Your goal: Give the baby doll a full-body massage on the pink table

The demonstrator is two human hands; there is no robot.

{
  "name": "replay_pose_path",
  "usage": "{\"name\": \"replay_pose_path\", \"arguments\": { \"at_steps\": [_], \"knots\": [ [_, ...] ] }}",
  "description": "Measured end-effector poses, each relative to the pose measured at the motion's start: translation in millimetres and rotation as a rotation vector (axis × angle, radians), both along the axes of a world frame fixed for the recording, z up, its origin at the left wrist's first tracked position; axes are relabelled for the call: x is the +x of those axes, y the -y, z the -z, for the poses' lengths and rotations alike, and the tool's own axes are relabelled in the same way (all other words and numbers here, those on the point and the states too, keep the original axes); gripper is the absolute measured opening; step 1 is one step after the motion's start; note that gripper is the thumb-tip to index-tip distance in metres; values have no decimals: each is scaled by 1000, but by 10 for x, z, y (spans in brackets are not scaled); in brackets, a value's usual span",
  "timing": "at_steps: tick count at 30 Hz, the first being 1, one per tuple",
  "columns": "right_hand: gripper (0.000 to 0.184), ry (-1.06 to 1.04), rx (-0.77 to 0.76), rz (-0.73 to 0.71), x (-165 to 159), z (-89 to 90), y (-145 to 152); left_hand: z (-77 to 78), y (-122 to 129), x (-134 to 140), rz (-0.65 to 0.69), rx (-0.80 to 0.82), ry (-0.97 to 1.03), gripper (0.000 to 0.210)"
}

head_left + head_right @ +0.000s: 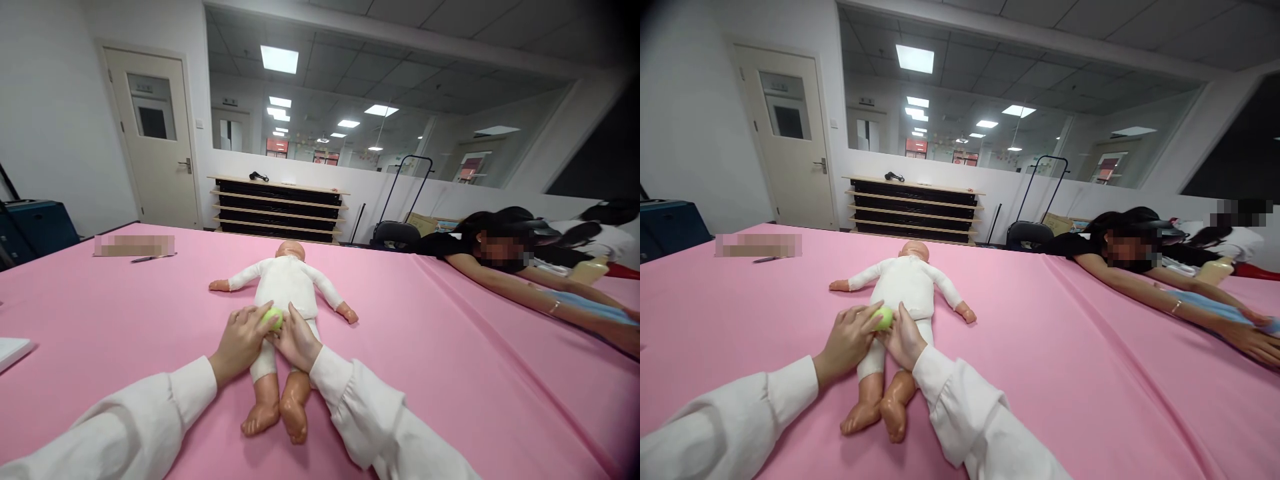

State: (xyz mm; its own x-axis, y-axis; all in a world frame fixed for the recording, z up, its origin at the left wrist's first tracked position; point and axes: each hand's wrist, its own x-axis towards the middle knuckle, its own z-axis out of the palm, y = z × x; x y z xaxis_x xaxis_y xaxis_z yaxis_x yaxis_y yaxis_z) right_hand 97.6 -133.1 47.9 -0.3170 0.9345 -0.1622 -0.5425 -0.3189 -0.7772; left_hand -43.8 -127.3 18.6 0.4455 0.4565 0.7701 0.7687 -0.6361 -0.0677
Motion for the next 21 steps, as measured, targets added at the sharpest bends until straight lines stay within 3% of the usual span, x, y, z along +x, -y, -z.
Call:
{"name": "replay_pose_path", "arguments": {
  "at_steps": [5,8,12,17,21],
  "knots": [
    [40,-163,-8,53,-34,128,-169,-56,-55,150,-8,76,-172,45],
    [32,-131,-26,-5,17,168,-176,32,-80,118,11,132,-91,41],
    [21,-110,95,-31,41,183,-154,134,-100,71,38,181,-3,41],
    [17,-88,92,-8,41,184,-136,154,-122,72,74,14,204,37],
    [22,-72,63,-20,67,150,-119,164,-181,80,-41,-206,564,54]
  ]
}}
